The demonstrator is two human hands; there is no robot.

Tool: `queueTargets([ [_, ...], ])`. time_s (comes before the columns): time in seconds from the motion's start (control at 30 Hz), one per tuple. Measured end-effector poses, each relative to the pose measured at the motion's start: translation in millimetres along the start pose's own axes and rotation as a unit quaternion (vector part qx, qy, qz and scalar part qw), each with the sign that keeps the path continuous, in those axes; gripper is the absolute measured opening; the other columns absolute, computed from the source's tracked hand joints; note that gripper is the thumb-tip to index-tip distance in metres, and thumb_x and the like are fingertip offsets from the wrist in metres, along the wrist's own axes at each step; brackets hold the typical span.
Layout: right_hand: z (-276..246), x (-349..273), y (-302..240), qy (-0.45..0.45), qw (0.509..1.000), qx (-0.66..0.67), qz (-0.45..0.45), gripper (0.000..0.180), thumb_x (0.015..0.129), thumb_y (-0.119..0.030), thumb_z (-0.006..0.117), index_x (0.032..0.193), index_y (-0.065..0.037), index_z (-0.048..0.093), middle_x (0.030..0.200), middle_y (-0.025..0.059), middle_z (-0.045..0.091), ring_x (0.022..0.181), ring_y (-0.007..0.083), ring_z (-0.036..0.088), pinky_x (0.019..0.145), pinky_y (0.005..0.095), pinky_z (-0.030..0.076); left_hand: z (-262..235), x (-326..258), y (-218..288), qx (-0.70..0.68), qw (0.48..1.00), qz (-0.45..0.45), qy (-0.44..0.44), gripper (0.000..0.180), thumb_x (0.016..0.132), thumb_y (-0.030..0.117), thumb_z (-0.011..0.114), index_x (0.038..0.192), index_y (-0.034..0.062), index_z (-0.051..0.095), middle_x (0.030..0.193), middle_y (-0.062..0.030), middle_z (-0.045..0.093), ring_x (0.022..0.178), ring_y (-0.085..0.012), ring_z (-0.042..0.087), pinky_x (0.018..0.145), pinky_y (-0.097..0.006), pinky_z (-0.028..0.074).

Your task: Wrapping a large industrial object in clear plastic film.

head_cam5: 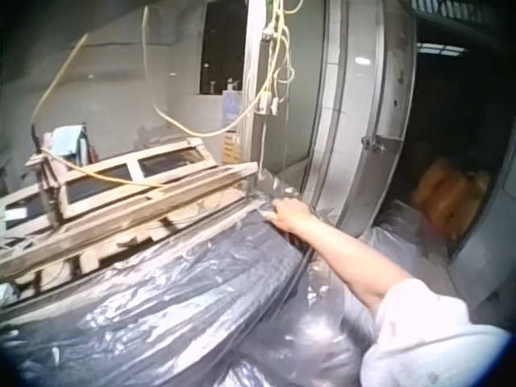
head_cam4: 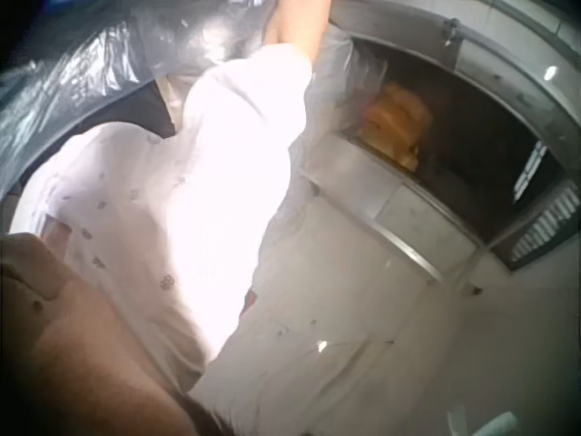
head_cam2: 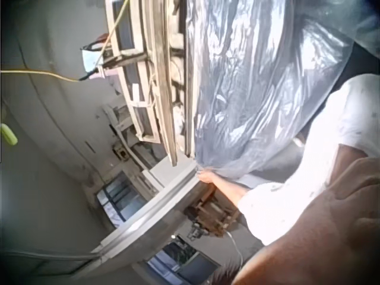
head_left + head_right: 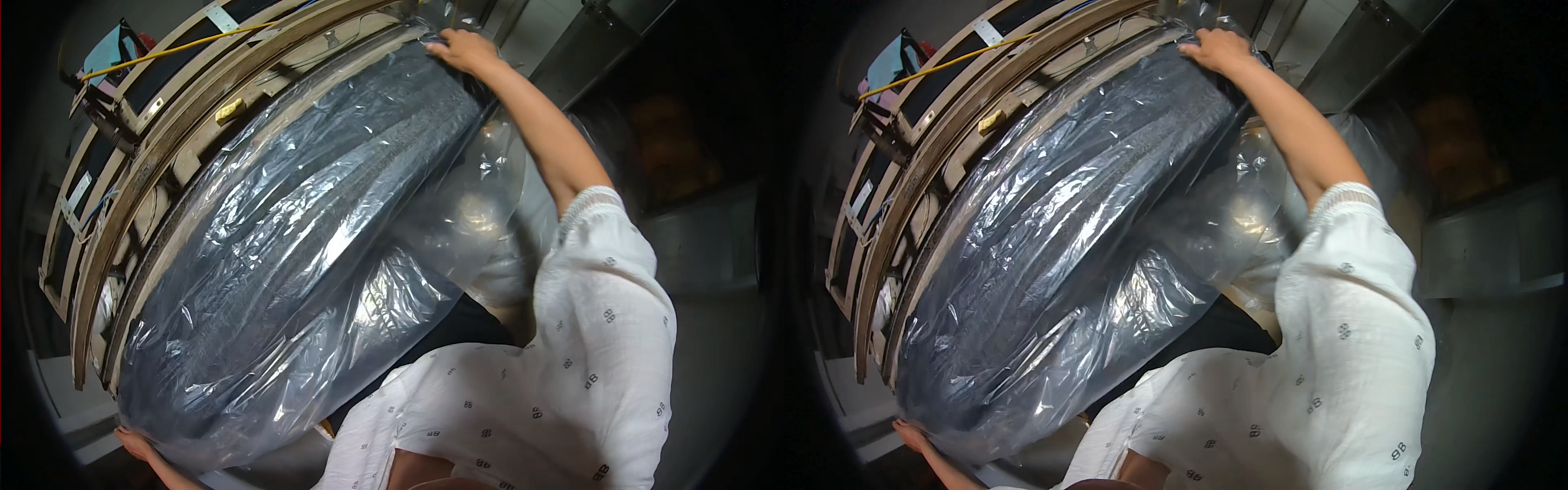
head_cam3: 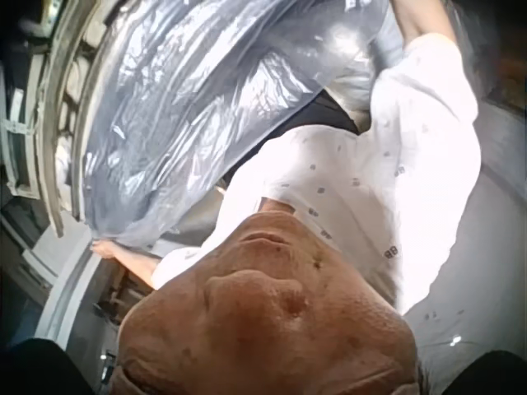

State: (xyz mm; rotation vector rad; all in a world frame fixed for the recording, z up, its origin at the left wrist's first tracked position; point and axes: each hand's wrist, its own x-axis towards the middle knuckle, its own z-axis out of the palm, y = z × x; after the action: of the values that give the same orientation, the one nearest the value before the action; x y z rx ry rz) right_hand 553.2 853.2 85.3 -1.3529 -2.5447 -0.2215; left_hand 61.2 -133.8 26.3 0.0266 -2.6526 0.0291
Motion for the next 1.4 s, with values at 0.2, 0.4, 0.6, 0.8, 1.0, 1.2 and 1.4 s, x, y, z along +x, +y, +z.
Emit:
queueTargets([
  [0.2, 65, 12, 77, -0.024, 0.991, 0.135, -0.004, 0.043, 0.082, -0.048, 0.047, 0.102, -0.014, 0.064, 0.098, 0.0153, 0.064, 0.093, 0.0301, 0.061, 0.079, 0.0381, 0.047, -42, 16, 176, 0.293, 0.946, -0.011, -0.136, 0.027, 0.091, 0.021, 0.043, 0.115, 0.0124, 0.052, 0.117, -0.0135, 0.054, 0.103, -0.0338, 0.052, 0.076, -0.044, 0.043],
  [0.4, 95, -56, 208, 0.209, 0.945, 0.176, 0.181, 0.024, 0.077, -0.021, 0.052, 0.085, -0.001, 0.063, 0.082, 0.0172, 0.063, 0.08, 0.0347, 0.06, 0.073, 0.0395, 0.047, -160, -77, 326, -0.335, 0.864, 0.327, -0.184, 0.026, 0.095, 0.021, 0.044, 0.108, 0.0021, 0.057, 0.096, -0.0032, 0.057, 0.086, -0.0116, 0.051, 0.074, -0.023, 0.04],
  [0.6, 245, -161, 176, -0.097, 0.949, 0.172, 0.245, 0.033, 0.077, -0.033, 0.057, 0.095, -0.008, 0.065, 0.096, 0.0179, 0.064, 0.092, 0.0325, 0.061, 0.08, 0.0427, 0.048, -219, -237, 480, -0.411, 0.808, 0.312, -0.285, 0.021, 0.095, 0.017, 0.043, 0.092, -0.0001, 0.054, 0.084, 0.0014, 0.05, 0.07, -0.0063, 0.038, 0.06, -0.02, 0.031],
  [0.8, 237, -258, 128, -0.102, 0.832, 0.206, 0.505, 0.048, 0.077, -0.04, 0.061, 0.104, 0.0, 0.055, 0.099, 0.0229, 0.061, 0.098, 0.036, 0.058, 0.085, 0.0399, 0.045, -194, -259, 573, -0.452, 0.781, 0.389, -0.184, 0.028, 0.095, 0.023, 0.045, 0.084, -0.0006, 0.054, 0.074, 0.0005, 0.049, 0.069, -0.008, 0.042, 0.065, -0.022, 0.037],
  [1.0, 240, -350, 191, -0.154, 0.86, 0.144, 0.465, 0.017, 0.085, -0.018, 0.053, 0.095, -0.005, 0.056, 0.09, 0.0143, 0.063, 0.087, 0.0303, 0.061, 0.074, 0.0395, 0.047, -177, -239, 594, -0.46, 0.779, 0.382, -0.188, 0.03, 0.094, 0.027, 0.047, 0.09, -0.0004, 0.058, 0.076, -0.0018, 0.056, 0.072, -0.0091, 0.048, 0.07, -0.023, 0.04],
  [1.2, 189, -435, 284, 0.219, 0.474, 0.683, 0.511, 0.01, 0.086, -0.006, 0.046, 0.093, -0.003, 0.052, 0.076, 0.0078, 0.057, 0.059, 0.017, 0.056, 0.054, 0.0286, 0.05, -181, -239, 596, -0.467, 0.79, 0.358, -0.173, 0.032, 0.094, 0.03, 0.047, 0.088, -0.0006, 0.058, 0.075, -0.0023, 0.055, 0.072, -0.01, 0.048, 0.069, -0.024, 0.04],
  [1.4, 13, -400, 241, 0.33, 0.551, 0.618, 0.454, 0.011, 0.09, -0.016, 0.044, 0.094, -0.008, 0.051, 0.078, -0.0018, 0.052, 0.067, 0.0099, 0.051, 0.056, 0.0241, 0.044, -170, -229, 597, -0.448, 0.786, 0.383, -0.186, 0.035, 0.094, 0.03, 0.046, 0.09, -0.0027, 0.057, 0.077, -0.0044, 0.057, 0.072, -0.012, 0.049, 0.069, -0.026, 0.041],
])
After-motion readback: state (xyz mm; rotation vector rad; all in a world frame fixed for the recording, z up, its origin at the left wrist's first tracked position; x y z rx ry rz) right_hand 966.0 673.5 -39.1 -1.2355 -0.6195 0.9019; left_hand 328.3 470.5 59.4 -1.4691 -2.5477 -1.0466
